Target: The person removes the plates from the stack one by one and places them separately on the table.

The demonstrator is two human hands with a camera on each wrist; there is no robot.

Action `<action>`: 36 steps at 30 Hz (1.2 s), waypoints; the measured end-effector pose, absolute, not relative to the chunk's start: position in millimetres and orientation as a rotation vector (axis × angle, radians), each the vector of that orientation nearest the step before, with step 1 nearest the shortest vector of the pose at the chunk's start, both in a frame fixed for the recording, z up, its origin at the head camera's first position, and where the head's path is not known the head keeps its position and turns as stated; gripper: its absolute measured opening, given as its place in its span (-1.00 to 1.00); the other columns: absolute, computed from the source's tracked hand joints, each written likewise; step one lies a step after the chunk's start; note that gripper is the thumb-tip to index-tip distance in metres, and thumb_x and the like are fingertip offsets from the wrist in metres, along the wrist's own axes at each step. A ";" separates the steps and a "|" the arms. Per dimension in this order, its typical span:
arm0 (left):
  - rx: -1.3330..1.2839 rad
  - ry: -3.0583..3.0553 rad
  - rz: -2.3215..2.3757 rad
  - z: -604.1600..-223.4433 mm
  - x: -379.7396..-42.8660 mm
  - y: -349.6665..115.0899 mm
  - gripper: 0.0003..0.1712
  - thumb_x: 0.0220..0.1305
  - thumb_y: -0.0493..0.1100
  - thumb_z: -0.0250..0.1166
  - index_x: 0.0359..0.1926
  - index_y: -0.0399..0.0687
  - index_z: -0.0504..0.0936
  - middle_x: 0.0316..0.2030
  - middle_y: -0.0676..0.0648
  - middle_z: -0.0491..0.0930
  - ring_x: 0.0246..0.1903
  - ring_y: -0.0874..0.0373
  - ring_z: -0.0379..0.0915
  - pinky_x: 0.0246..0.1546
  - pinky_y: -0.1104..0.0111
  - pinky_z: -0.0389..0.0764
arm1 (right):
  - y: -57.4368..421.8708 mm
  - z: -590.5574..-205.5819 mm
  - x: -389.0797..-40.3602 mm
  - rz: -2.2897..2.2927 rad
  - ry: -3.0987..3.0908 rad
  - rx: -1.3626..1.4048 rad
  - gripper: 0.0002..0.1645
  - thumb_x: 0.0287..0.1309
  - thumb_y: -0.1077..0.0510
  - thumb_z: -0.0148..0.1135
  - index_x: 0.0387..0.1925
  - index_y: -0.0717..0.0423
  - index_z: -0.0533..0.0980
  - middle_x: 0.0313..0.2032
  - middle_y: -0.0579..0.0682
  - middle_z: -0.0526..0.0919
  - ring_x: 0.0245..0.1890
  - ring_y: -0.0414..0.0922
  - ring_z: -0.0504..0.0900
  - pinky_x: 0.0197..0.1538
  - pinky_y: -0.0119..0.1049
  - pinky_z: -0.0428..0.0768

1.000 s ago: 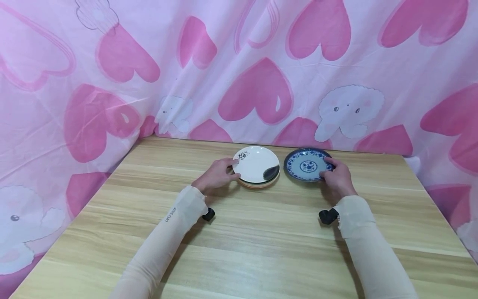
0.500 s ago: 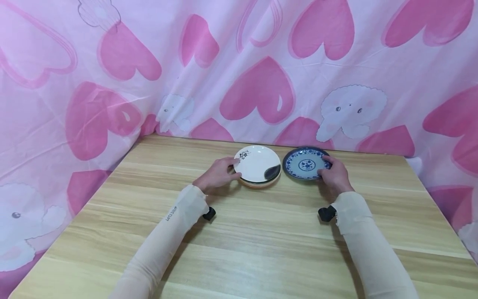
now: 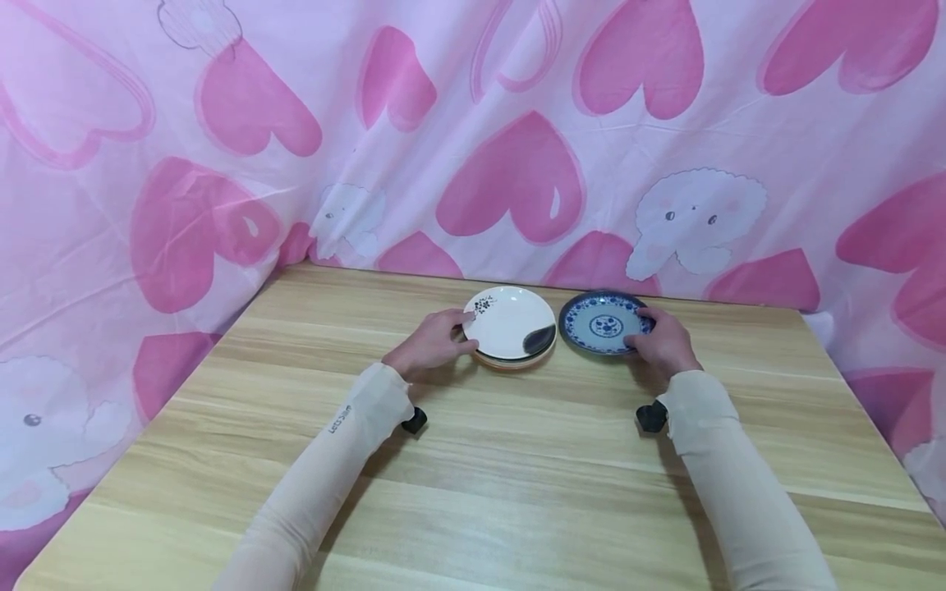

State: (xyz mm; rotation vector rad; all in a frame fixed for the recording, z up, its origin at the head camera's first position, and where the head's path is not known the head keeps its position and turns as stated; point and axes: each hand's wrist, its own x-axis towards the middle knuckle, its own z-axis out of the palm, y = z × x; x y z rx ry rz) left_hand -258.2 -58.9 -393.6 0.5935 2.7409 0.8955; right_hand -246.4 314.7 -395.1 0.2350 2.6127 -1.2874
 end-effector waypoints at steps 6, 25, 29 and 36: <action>0.561 2.718 0.922 -394.5 -259.4 -58.9 -0.24 0.35 -0.03 0.29 0.48 -0.18 0.28 0.46 -0.21 0.31 0.49 -0.07 0.20 0.53 0.17 0.24 | 314.9 -395.3 -247.4 -1.321 2.562 0.281 -0.06 0.34 0.36 0.10 0.58 0.23 -0.15 0.42 0.57 0.01 0.02 0.17 0.55 -0.13 -0.24 0.77; 0.542 2.704 0.933 -393.2 -257.7 -58.7 -0.23 0.36 -0.01 0.29 0.49 -0.15 0.27 0.49 -0.18 0.28 0.51 -0.04 0.16 0.55 0.18 0.21 | 316.9 -399.5 -251.6 -1.312 2.614 0.314 -0.05 0.25 0.40 0.12 0.56 0.29 -0.10 0.45 0.53 0.05 0.11 0.25 0.49 -0.15 -0.28 0.77; 0.555 2.700 0.936 -394.1 -257.1 -59.1 -0.23 0.36 -0.01 0.29 0.48 -0.16 0.27 0.48 -0.20 0.29 0.50 -0.05 0.18 0.54 0.18 0.22 | 316.9 -400.3 -251.0 -1.291 2.634 0.327 -0.07 0.24 0.40 0.13 0.55 0.32 -0.06 0.42 0.55 0.09 0.08 0.23 0.51 -0.17 -0.29 0.77; 0.568 2.711 0.938 -395.1 -258.0 -60.3 -0.24 0.36 -0.01 0.29 0.48 -0.17 0.29 0.46 -0.20 0.32 0.48 -0.05 0.21 0.53 0.18 0.24 | 315.1 -398.5 -251.6 -1.245 2.654 0.314 -0.07 0.24 0.37 0.14 0.54 0.34 -0.06 0.37 0.56 0.16 -0.01 0.18 0.57 -0.18 -0.28 0.77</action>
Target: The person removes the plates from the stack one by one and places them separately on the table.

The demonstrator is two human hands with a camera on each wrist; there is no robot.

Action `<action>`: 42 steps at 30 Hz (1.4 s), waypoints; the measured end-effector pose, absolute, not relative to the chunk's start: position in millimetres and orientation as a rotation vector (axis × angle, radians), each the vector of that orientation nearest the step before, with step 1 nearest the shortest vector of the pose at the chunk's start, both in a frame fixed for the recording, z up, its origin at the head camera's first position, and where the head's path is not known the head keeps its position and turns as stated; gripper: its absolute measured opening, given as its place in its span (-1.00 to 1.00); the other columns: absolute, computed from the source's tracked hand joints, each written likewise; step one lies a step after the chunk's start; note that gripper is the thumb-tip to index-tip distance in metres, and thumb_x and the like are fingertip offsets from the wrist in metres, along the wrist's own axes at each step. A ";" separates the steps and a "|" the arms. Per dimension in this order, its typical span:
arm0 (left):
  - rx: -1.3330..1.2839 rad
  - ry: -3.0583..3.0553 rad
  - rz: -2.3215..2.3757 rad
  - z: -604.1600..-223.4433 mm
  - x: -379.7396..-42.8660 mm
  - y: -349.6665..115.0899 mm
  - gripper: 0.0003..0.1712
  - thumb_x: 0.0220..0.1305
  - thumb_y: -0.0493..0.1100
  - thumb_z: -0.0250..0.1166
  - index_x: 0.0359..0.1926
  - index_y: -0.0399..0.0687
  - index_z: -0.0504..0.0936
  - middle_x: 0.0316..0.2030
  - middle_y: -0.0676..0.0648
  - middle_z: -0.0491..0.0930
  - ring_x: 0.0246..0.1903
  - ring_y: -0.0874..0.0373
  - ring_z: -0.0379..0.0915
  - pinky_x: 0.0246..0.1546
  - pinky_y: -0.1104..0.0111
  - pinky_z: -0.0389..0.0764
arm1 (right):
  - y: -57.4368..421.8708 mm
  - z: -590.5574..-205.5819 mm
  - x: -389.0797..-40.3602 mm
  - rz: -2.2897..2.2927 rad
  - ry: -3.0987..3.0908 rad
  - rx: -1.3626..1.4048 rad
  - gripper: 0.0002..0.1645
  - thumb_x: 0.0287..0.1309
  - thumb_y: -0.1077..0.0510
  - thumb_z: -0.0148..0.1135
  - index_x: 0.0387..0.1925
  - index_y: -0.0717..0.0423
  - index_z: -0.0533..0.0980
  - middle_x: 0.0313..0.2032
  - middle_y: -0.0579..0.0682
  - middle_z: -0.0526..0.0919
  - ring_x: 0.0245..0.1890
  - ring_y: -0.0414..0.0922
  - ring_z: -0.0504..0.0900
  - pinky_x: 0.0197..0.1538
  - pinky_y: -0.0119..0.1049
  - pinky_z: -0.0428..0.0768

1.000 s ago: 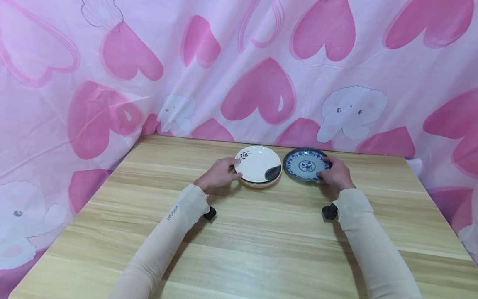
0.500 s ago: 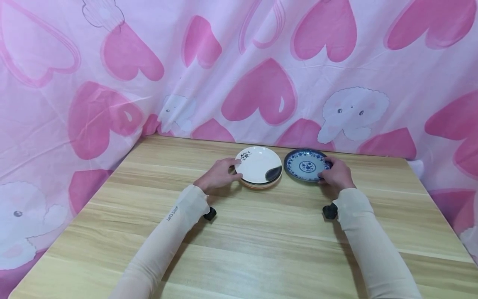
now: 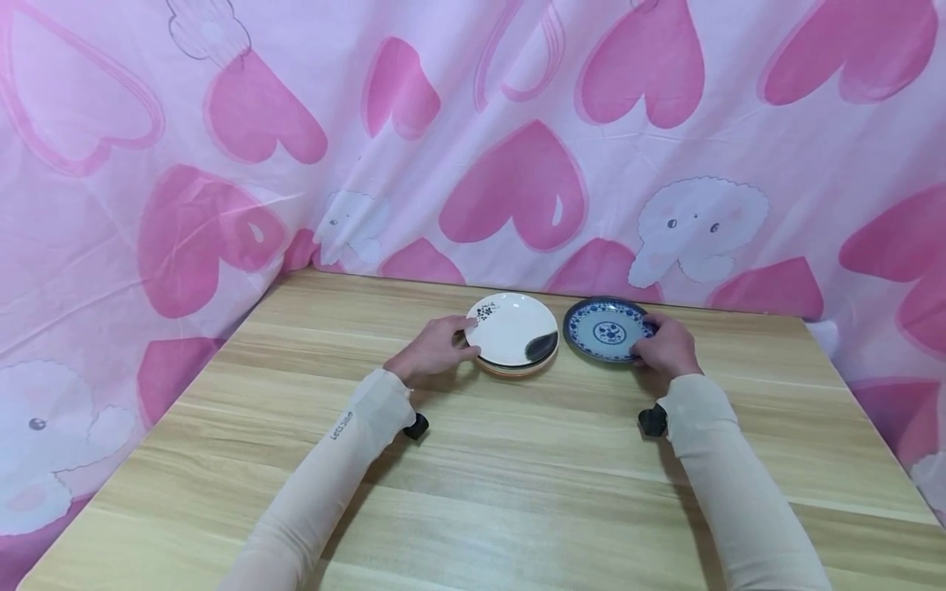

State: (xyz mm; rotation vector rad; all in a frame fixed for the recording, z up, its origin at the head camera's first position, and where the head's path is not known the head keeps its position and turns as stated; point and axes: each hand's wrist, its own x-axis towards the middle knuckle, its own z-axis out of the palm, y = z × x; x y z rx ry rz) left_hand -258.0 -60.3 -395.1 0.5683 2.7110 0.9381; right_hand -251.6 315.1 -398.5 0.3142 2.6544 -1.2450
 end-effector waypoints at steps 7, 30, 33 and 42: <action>0.585 2.715 0.932 -395.6 -258.5 -60.8 -0.24 0.36 -0.02 0.29 0.47 -0.18 0.29 0.44 -0.20 0.35 0.47 -0.04 0.23 0.52 0.18 0.25 | 314.6 -397.4 -251.4 -1.209 2.664 0.304 -0.05 0.21 0.36 0.14 0.53 0.38 -0.07 0.36 0.56 0.16 0.00 0.21 0.52 -0.20 -0.29 0.77; 0.584 2.722 0.917 -395.3 -258.6 -60.3 -0.24 0.35 -0.01 0.28 0.47 -0.18 0.29 0.43 -0.21 0.36 0.45 -0.04 0.25 0.52 0.18 0.26 | 314.8 -392.6 -248.9 -1.082 2.691 0.333 -0.03 0.24 0.30 0.16 0.54 0.35 -0.10 0.29 0.57 0.24 0.00 0.24 0.53 -0.18 -0.23 0.77; 0.595 2.727 0.915 -395.4 -259.2 -60.4 -0.24 0.35 -0.01 0.28 0.47 -0.18 0.30 0.43 -0.21 0.37 0.45 -0.04 0.26 0.52 0.18 0.26 | 315.8 -390.4 -246.6 -1.045 2.702 0.320 -0.03 0.24 0.27 0.16 0.54 0.35 -0.09 0.26 0.56 0.28 -0.06 0.19 0.56 -0.18 -0.24 0.76; 0.602 2.719 0.927 -394.9 -259.0 -60.1 -0.25 0.35 -0.03 0.28 0.46 -0.20 0.30 0.43 -0.23 0.36 0.46 -0.06 0.24 0.52 0.16 0.26 | 319.7 -385.0 -240.1 -1.016 2.704 0.282 0.00 0.25 0.21 0.18 0.55 0.34 -0.11 0.21 0.55 0.32 -0.30 0.01 0.64 -0.27 -0.32 0.70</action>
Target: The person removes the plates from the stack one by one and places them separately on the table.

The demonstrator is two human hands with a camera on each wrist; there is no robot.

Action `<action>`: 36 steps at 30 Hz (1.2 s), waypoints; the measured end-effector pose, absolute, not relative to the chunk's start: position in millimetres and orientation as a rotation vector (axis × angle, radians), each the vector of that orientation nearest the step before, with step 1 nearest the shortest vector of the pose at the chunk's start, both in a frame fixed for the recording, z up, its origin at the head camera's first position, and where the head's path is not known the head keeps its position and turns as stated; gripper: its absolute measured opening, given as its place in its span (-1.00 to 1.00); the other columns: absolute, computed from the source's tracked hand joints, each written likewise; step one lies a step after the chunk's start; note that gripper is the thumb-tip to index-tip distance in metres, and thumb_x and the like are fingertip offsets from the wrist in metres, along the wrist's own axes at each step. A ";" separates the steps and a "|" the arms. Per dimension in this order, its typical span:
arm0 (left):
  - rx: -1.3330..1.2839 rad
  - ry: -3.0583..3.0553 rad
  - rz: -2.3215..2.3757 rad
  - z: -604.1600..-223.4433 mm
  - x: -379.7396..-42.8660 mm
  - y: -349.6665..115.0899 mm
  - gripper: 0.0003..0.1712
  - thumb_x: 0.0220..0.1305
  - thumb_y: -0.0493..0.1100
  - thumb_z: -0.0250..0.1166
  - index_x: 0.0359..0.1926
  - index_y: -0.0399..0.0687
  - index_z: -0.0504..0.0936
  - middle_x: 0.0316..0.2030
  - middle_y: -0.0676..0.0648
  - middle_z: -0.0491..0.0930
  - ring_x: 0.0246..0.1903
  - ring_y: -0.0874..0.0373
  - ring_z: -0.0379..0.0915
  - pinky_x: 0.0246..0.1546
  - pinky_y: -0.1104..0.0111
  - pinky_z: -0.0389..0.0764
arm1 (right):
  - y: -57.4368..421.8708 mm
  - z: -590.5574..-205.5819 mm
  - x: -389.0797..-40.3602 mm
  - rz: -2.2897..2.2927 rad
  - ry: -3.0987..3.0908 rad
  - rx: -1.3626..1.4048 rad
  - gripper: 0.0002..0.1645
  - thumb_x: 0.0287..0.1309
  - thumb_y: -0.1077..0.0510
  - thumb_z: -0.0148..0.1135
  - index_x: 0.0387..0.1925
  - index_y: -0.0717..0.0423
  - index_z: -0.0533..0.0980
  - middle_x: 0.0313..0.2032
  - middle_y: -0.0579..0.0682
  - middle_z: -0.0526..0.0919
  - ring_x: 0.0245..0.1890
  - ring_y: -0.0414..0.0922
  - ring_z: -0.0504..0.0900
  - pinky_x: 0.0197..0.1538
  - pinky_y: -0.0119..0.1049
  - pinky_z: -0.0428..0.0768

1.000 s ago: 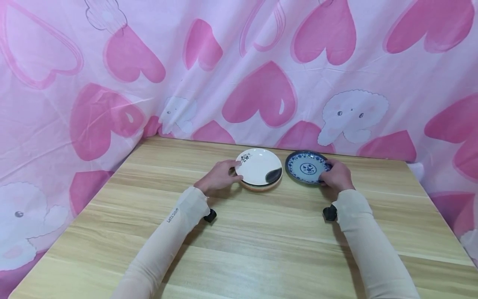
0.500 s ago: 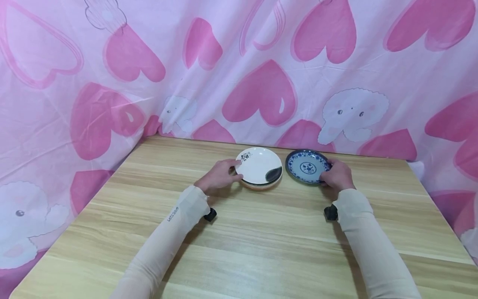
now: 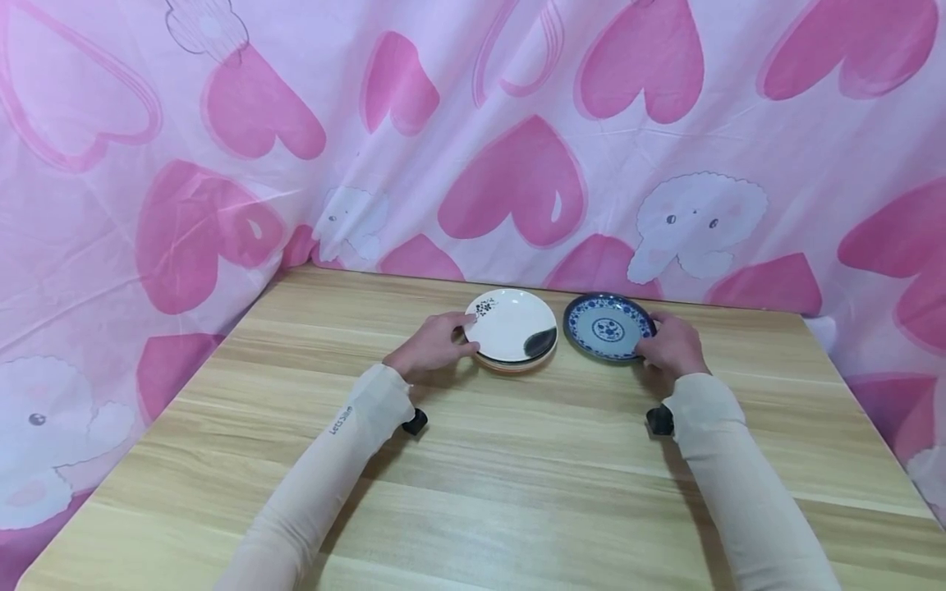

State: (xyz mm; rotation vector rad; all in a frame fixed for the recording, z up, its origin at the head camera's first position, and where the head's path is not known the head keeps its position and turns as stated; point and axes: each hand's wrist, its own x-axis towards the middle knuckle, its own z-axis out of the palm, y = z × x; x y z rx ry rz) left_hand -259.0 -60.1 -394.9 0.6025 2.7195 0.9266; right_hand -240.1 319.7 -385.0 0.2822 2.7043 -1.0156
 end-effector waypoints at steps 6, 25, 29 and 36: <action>0.583 2.711 0.923 -395.0 -258.5 -58.6 -0.25 0.36 -0.03 0.28 0.47 -0.20 0.29 0.44 -0.22 0.35 0.46 -0.04 0.24 0.52 0.19 0.26 | 322.3 -378.6 -237.6 -0.941 2.738 0.309 0.02 0.23 0.16 0.21 0.54 0.34 -0.10 0.21 0.55 0.32 -0.04 0.24 0.47 -0.07 -0.10 0.67; 0.543 2.692 1.041 -395.2 -257.7 -57.9 -0.06 0.31 -0.04 0.33 0.57 -0.09 0.06 0.43 -0.14 0.38 0.41 0.04 0.31 0.46 0.22 0.35 | 311.1 -376.4 -239.0 -0.994 2.827 0.232 -0.11 0.28 0.14 0.21 0.51 0.35 0.06 0.33 0.56 0.23 0.15 0.36 0.30 0.29 0.28 0.49; 0.539 2.702 1.028 -395.7 -257.8 -58.6 -0.11 0.32 -0.03 0.33 0.54 -0.10 0.12 0.37 -0.13 0.44 0.32 0.08 0.39 0.39 0.24 0.43 | 305.5 -378.4 -241.6 -1.047 2.845 0.172 -0.12 0.28 0.15 0.20 0.49 0.37 0.08 0.30 0.57 0.27 0.16 0.34 0.34 0.30 0.28 0.48; 0.554 2.706 1.023 -395.0 -258.6 -58.9 -0.18 0.31 -0.04 0.34 0.48 -0.12 0.23 0.21 -0.11 0.55 0.12 0.10 0.46 0.24 0.25 0.53 | 298.4 -379.6 -244.8 -1.086 2.833 0.144 -0.14 0.30 0.17 0.18 0.52 0.32 0.07 0.35 0.52 0.25 0.21 0.37 0.32 0.31 0.32 0.43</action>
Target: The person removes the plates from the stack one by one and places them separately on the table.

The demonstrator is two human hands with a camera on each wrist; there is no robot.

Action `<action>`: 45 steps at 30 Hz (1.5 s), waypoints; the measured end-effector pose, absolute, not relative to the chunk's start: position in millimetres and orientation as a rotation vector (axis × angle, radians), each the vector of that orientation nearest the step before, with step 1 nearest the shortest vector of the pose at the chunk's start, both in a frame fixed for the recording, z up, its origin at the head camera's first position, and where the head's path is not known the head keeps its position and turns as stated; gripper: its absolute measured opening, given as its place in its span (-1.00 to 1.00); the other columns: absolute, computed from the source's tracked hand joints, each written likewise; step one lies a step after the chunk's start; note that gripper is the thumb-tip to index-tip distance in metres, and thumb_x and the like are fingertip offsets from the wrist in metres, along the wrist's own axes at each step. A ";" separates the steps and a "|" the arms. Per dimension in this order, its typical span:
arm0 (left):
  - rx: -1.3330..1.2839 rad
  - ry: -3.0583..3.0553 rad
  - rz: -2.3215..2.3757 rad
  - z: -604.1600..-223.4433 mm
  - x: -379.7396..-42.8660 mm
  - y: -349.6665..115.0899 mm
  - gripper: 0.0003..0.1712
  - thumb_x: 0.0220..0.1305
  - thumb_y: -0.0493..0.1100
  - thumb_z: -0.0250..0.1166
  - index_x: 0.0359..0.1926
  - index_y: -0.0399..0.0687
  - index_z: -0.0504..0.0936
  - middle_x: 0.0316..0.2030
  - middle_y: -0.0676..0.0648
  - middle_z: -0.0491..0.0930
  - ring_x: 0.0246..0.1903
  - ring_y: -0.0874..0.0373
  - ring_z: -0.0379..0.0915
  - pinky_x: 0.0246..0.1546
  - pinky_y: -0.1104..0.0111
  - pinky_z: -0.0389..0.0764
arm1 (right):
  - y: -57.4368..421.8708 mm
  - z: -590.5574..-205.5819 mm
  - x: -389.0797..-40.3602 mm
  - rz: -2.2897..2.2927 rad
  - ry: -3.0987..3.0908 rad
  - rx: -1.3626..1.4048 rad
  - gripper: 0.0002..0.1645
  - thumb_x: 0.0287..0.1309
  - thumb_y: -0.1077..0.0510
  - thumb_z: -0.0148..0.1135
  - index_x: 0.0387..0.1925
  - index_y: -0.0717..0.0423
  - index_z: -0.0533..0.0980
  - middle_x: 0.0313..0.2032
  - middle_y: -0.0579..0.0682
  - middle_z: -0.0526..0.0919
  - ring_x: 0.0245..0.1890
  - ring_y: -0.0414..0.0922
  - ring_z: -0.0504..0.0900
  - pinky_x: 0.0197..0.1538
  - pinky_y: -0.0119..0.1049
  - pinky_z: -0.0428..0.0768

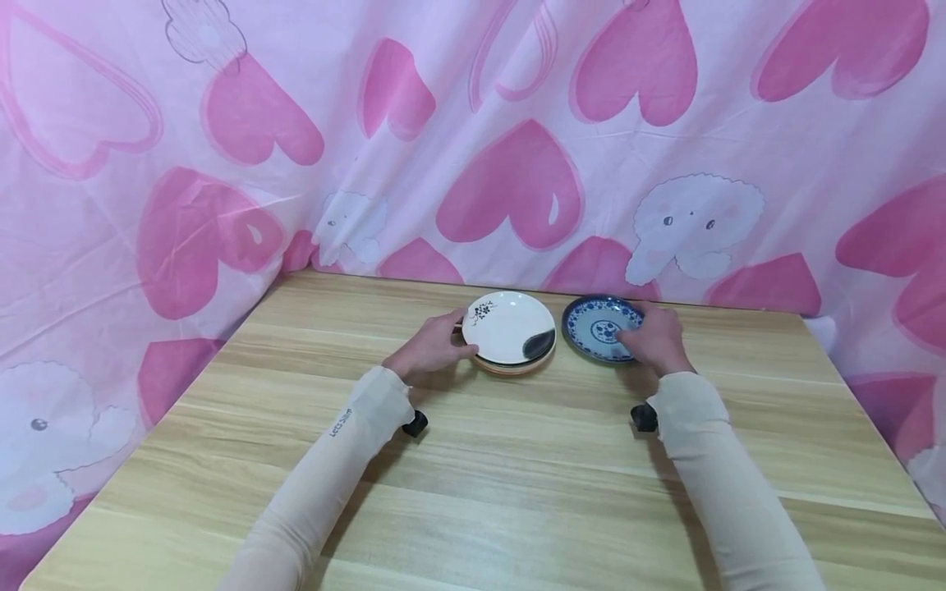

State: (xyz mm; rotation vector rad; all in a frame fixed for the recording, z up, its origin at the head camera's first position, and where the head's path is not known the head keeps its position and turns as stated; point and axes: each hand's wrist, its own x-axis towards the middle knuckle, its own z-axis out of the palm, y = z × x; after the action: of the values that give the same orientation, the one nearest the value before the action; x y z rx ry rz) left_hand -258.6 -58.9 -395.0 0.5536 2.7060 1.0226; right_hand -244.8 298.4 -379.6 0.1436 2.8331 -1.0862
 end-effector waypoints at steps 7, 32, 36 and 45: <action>0.539 2.696 1.033 -394.7 -260.7 -58.2 -0.32 0.30 -0.06 0.35 0.37 -0.16 0.40 0.24 -0.11 0.55 0.24 0.07 0.45 0.36 0.22 0.46 | 291.1 -378.7 -244.1 -1.085 2.846 0.085 -0.15 0.32 0.12 0.18 0.50 0.34 0.09 0.37 0.49 0.25 0.21 0.34 0.32 0.33 0.31 0.43; 0.580 2.710 0.993 -395.5 -261.4 -57.4 -0.40 0.33 -0.07 0.30 0.33 -0.14 0.43 0.19 -0.11 0.57 0.20 0.08 0.47 0.33 0.22 0.48 | 267.0 -374.6 -243.6 -1.017 2.863 0.000 -0.19 0.33 0.05 0.17 0.48 0.31 0.16 0.30 0.48 0.35 0.21 0.32 0.39 0.29 0.25 0.47; 0.585 2.730 0.950 -395.3 -260.5 -56.5 -0.40 0.35 -0.04 0.28 0.33 -0.15 0.42 0.18 -0.12 0.57 0.19 0.07 0.47 0.32 0.23 0.49 | 262.9 -373.7 -243.1 -1.016 2.862 -0.037 -0.21 0.34 0.07 0.17 0.46 0.32 0.18 0.29 0.46 0.38 0.23 0.33 0.40 0.30 0.26 0.45; 0.595 2.758 0.910 -393.5 -259.6 -55.2 -0.42 0.37 -0.01 0.28 0.30 -0.17 0.45 0.16 -0.13 0.59 0.20 0.04 0.48 0.32 0.21 0.48 | 252.8 -375.7 -241.6 -0.963 2.859 -0.101 -0.26 0.39 0.02 0.14 0.47 0.22 0.20 0.24 0.41 0.45 0.21 0.30 0.45 0.23 0.21 0.52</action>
State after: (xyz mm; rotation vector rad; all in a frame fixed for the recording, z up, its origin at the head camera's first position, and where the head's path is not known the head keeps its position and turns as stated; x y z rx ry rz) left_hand -259.6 -55.2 -393.5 0.5954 2.7584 0.9097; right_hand -241.6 252.8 -375.7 -0.1010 2.8585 -0.9628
